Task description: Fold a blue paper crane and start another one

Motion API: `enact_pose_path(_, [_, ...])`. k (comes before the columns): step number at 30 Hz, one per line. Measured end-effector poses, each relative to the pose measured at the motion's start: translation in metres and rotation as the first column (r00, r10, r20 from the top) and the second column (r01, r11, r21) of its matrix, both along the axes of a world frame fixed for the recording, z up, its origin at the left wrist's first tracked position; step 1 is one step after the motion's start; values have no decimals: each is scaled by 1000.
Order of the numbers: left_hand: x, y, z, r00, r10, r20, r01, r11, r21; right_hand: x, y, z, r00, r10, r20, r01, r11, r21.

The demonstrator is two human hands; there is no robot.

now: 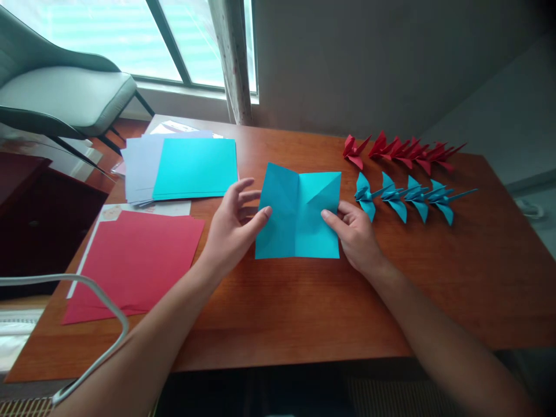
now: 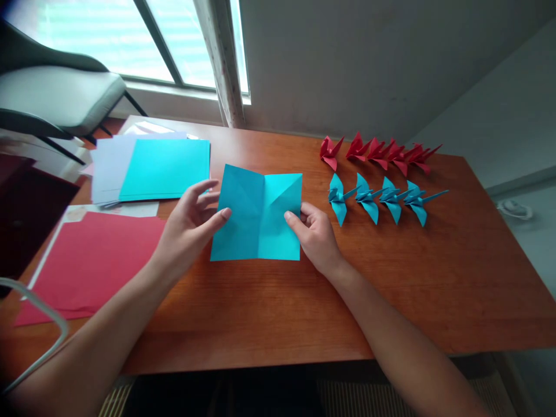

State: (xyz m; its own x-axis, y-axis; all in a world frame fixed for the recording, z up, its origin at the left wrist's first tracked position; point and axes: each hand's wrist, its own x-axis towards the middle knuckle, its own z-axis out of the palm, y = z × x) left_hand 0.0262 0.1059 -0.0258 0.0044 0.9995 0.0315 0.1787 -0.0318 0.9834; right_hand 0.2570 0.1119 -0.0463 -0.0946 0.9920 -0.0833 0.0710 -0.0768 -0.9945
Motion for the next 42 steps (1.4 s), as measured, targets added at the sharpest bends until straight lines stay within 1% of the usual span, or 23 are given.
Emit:
enact_pose_path(1, [0, 0, 1, 994, -45, 104, 57, 992, -113, 0, 0, 0, 1000, 12, -21, -13, 1000, -12])
enact_pose_path(2, [0, 0, 1, 979, -79, 187, 117, 973, -199, 0, 0, 1, 999, 24, -39, -25, 999, -23])
enact_pose_path(3, [1, 0, 2, 963, -100, 248, 165, 953, -256, 0, 0, 1, 998, 34, -50, -36, 999, -30])
enact_pose_path(5, [2, -1, 3, 943, -106, 314, 206, 929, -306, 0, -1, 1, 998, 42, -50, -44, 998, -33])
enact_pose_path(9, [3, -2, 3, 939, -72, 336, 182, 934, -309, 1, -2, 1, 999, 39, -18, -40, 999, -14])
enact_pose_path(12, [3, -2, 2, 930, -78, 359, 199, 928, -316, 2, -3, 0, 1000, 25, 5, -25, 999, 31])
enact_pose_path(17, [4, -3, 3, 918, -89, 386, 232, 911, -341, 0, -4, 6, 987, 147, -68, -143, 988, 62])
enact_pose_path(19, [6, -4, 4, 917, -111, 384, 256, 900, -352, -2, -3, 8, 983, 150, -105, -147, 988, 35])
enact_pose_path(21, [7, -5, 4, 915, -146, 375, 287, 891, -352, -4, -3, 8, 979, 158, -126, -162, 987, -21])
enact_pose_path(25, [11, -7, 4, 900, -228, 371, 361, 867, -342, -8, -4, 6, 974, 191, -119, -203, 974, -98])
enact_pose_path(28, [12, -7, 3, 876, -272, 398, 415, 846, -334, -9, -4, 4, 980, 167, -110, -178, 979, -100])
enact_pose_path(31, [12, -6, 2, 871, -308, 383, 436, 843, -315, -10, -4, 2, 987, 140, -84, -147, 987, -71])
enact_pose_path(33, [12, -6, 1, 896, -312, 314, 405, 866, -292, -9, -4, 1, 994, 101, -38, -103, 993, -49])
enact_pose_path(34, [12, -7, 0, 926, -295, 237, 354, 897, -266, -9, -4, 1, 997, 77, 1, -77, 997, -31])
enact_pose_path(35, [12, -8, -1, 960, -254, 115, 274, 936, -220, -8, -5, 1, 998, 51, 49, -51, 999, -4])
enact_pose_path(36, [12, -9, -1, 981, -188, -46, 179, 973, -147, -7, -6, 1, 995, 33, 94, -36, 999, 31])
enact_pose_path(37, [12, -11, -1, 970, -102, -221, 93, 994, -50, -7, -7, 1, 991, 35, 126, -43, 997, 68])
enact_pose_path(38, [12, -13, -1, 926, -14, -378, 37, 998, 56, -6, -9, 1, 989, 59, 139, -73, 992, 100])
enact_pose_path(39, [12, -15, -1, 867, 58, -495, 18, 989, 148, -6, -11, 1, 985, 103, 135, -120, 984, 128])
enact_pose_path(40, [12, -17, 0, 816, 100, -570, 29, 976, 214, -7, -14, 1, 979, 161, 123, -179, 972, 150])
enact_pose_path(41, [13, -19, 0, 784, 116, -609, 55, 965, 255, -7, -16, 2, 968, 225, 111, -241, 956, 166])
enact_pose_path(42, [14, -20, 1, 770, 117, -627, 82, 957, 279, -8, -19, 2, 955, 273, 112, -290, 940, 181])
